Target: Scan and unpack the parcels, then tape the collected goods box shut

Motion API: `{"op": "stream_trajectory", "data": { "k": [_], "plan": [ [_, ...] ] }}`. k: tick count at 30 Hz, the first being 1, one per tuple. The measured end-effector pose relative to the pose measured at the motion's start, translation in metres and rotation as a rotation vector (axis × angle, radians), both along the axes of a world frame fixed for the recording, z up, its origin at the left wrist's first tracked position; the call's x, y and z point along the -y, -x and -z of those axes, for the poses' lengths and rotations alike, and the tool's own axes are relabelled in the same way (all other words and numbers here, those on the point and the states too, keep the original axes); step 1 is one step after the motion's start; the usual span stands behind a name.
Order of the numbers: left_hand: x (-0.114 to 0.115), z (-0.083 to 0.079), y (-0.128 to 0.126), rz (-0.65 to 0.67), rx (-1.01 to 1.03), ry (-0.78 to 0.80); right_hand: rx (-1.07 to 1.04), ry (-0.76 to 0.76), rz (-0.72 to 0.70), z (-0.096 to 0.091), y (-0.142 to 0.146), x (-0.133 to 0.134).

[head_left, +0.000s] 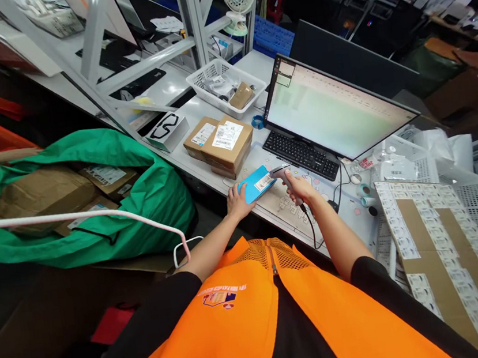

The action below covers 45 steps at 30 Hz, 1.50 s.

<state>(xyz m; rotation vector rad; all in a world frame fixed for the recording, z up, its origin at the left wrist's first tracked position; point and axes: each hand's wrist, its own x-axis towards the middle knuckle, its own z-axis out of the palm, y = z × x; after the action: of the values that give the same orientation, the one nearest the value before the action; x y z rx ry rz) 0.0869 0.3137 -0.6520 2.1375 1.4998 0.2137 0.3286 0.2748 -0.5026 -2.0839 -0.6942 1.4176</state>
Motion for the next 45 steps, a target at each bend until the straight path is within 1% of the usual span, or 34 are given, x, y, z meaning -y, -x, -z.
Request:
{"op": "stream_trajectory", "data": {
  "k": [8,12,15,17,19,22,24,26,29,32,35,39,42,45],
  "plan": [
    [-0.001,0.003,0.000,-0.002,0.003,-0.001,0.012,0.027,-0.032,0.012,-0.008,-0.003],
    [-0.001,0.004,0.000,0.006,0.001,-0.014,0.019,0.022,-0.036,0.012,-0.009,0.001],
    [-0.001,0.004,0.000,0.004,0.004,-0.012,-0.021,0.008,0.003,0.004,-0.008,0.007],
    [0.000,0.005,0.000,-0.004,0.014,-0.015,-0.072,-0.007,0.035,-0.007,-0.006,0.009],
    [0.000,0.007,0.000,-0.008,0.024,-0.024,-0.131,-0.044,0.040,-0.022,-0.003,0.006],
    [0.000,0.009,0.000,-0.003,0.031,-0.028,-0.184,-0.155,-0.016,-0.048,0.005,-0.015],
    [0.000,0.010,0.001,0.001,0.039,-0.038,-0.189,-0.215,-0.077,-0.064,0.013,-0.040],
    [0.000,0.010,0.001,0.000,0.040,-0.047,-0.188,-0.235,-0.140,-0.076,0.023,-0.070],
    [0.001,0.007,0.000,-0.004,0.028,-0.043,-0.193,-0.209,-0.225,-0.087,0.042,-0.113],
    [0.001,0.003,-0.001,-0.009,0.024,-0.040,-0.179,-0.166,-0.290,-0.090,0.060,-0.143],
    [0.002,0.001,-0.001,-0.009,0.028,-0.029,-0.170,-0.142,-0.323,-0.089,0.073,-0.156],
    [0.003,0.001,0.000,-0.023,0.050,-0.012,-0.172,-0.125,-0.342,-0.088,0.081,-0.158],
    [0.003,0.001,0.000,-0.028,0.057,-0.016,-0.197,-0.177,-0.359,-0.090,0.087,-0.159],
    [0.002,0.000,-0.001,-0.019,0.050,0.001,-0.188,-0.226,-0.365,-0.090,0.097,-0.168]
  ]
}}
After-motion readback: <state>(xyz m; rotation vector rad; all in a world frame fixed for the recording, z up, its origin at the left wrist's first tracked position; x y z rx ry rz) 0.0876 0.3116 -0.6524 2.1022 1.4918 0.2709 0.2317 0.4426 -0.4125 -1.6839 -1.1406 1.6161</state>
